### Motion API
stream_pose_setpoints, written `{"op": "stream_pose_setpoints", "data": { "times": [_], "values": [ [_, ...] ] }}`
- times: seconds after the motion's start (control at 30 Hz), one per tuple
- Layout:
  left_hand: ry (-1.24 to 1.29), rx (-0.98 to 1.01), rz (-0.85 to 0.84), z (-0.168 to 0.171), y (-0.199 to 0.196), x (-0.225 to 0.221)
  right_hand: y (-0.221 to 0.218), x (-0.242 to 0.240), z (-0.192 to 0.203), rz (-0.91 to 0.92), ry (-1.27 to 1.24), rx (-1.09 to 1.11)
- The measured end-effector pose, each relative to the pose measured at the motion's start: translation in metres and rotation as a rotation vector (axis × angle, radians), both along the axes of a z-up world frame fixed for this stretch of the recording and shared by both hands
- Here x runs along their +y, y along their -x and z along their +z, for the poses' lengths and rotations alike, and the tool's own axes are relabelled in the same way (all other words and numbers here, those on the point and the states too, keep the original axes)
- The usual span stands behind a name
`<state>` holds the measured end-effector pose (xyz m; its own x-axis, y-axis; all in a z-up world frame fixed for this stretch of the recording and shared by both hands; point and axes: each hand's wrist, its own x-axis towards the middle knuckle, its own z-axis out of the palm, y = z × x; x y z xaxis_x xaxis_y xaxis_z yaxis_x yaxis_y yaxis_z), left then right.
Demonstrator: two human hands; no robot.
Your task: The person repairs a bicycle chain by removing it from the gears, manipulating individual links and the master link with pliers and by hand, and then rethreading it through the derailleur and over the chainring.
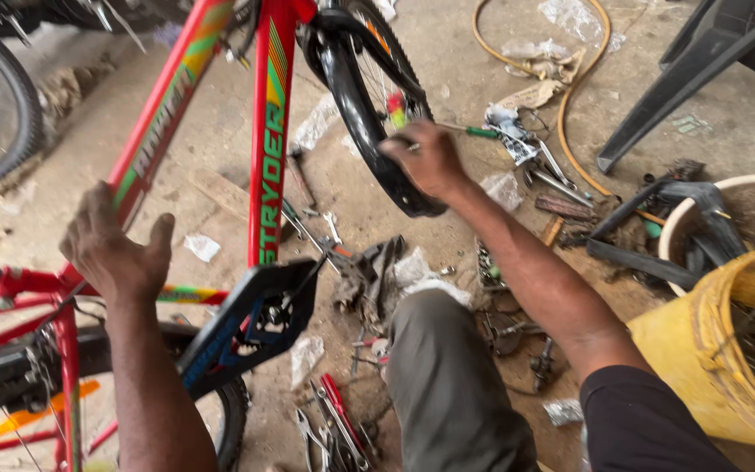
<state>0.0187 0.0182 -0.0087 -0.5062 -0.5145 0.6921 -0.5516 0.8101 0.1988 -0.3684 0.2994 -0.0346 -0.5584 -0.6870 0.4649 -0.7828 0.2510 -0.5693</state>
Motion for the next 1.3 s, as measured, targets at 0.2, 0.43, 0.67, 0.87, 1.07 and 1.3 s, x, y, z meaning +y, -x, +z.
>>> {"op": "stream_pose_setpoints", "data": {
  "times": [0.2,0.43,0.67,0.87,1.07,1.3],
  "values": [
    [-0.428,0.625,-0.188,-0.078,-0.031,0.045,-0.104,-0.015,0.019,0.317,-0.390,0.043],
    [-1.429,0.874,-0.091,-0.335,-0.010,0.222,-0.153,-0.014,-0.110,0.311,-0.323,-0.160],
    [-1.562,2.044,0.478,-0.455,-0.110,0.205,-0.141,0.000,-0.152,0.129,-0.347,0.140],
    [-1.533,2.086,0.223,-0.407,-0.132,0.177,-0.120,0.005,-0.162,0.106,-0.343,0.137],
    [-1.271,2.180,0.241,-0.382,-0.145,0.162,-0.115,0.009,-0.160,0.123,-0.335,0.108],
    [-0.736,2.207,0.274,-0.343,-0.205,0.141,-0.115,0.004,-0.162,0.072,-0.364,0.039]
  ]
}}
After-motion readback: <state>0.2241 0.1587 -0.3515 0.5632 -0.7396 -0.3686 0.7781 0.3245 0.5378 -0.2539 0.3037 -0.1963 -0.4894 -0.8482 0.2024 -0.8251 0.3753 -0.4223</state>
